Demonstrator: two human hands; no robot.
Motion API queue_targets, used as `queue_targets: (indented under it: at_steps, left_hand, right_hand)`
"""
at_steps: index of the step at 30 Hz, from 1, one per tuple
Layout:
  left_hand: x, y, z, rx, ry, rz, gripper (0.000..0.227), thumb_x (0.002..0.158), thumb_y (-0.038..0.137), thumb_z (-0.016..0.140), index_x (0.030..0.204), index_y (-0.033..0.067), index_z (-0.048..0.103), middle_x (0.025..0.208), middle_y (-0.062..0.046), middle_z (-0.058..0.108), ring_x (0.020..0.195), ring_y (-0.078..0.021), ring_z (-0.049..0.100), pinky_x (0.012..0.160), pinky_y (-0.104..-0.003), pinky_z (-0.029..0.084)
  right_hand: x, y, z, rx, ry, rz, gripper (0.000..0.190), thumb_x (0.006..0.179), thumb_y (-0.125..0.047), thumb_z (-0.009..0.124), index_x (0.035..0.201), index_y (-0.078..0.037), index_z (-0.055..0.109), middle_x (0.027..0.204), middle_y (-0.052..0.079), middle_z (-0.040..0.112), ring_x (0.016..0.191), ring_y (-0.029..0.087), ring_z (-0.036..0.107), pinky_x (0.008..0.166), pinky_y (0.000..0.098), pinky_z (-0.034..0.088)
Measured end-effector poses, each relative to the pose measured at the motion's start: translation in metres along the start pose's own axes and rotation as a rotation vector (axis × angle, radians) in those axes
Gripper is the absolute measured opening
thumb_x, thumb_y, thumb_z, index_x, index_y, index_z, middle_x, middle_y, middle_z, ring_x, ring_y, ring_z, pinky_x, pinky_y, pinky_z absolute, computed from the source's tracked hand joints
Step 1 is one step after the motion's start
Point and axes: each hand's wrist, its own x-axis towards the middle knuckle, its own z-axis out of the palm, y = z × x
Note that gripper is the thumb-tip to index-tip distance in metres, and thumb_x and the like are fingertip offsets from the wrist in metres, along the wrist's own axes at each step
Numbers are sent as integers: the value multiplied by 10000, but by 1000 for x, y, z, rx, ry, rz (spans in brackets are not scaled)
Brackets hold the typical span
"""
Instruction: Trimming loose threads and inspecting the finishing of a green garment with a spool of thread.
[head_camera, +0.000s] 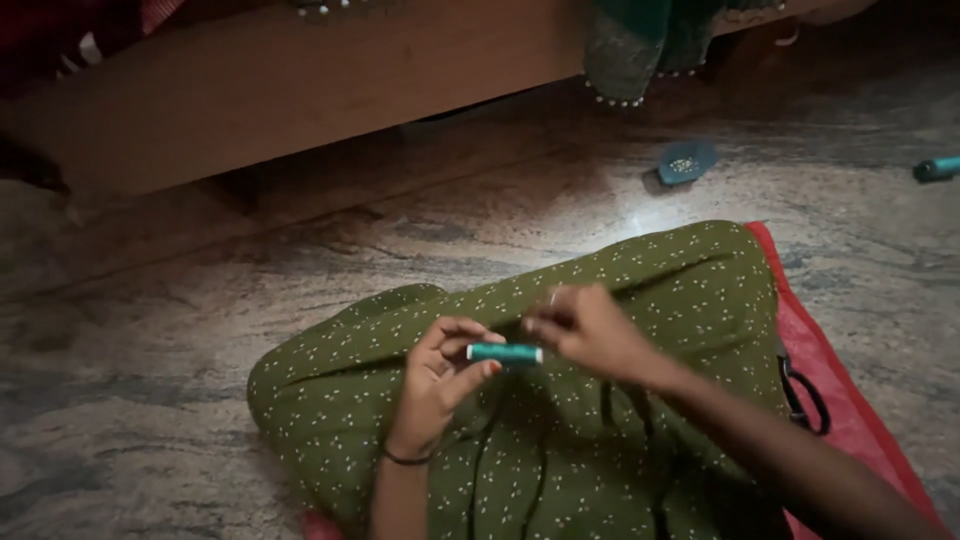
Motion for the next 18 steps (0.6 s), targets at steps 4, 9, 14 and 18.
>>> queue_targets:
  at_steps: [4, 9, 14, 18]
  left_hand:
    - [8, -2, 6, 85, 230, -6, 380, 884, -66, 707, 1215, 11, 537, 1143, -155, 732, 1026, -166, 701, 908, -269, 580]
    - [9, -18, -2, 106, 262, 27, 340, 893, -74, 712, 1177, 16, 548, 1137, -149, 722, 1042, -169, 696, 923, -267, 580]
    - [9, 6, -1, -35, 186, 121, 334, 892, -76, 724, 1159, 23, 550, 1133, -158, 711, 1082, -200, 695, 949, -315, 594]
    - [10, 33, 1, 209, 40, 60, 284, 885, -18, 745, 1110, 47, 583, 1137, -111, 731, 1034, -157, 705, 903, -293, 600]
  right_hand:
    - [-23, -5, 25, -251, -221, -34, 120, 870, -29, 635, 927, -43, 739, 754, 91, 713, 527, 148, 627, 445, 309, 526]
    - [-23, -31, 5, -185, -175, -195, 126, 870, -35, 643, 884, -39, 768, 760, 77, 713, 474, 154, 625, 386, 307, 494]
    - [-12, 12, 9, -295, -441, 99, 153, 960, -139, 620, 980, -70, 755, 745, 99, 748, 512, 124, 573, 453, 266, 455]
    - [2, 8, -41, -278, -324, 276, 217, 968, -236, 608, 1141, -193, 731, 790, 76, 774, 479, 138, 562, 447, 268, 436]
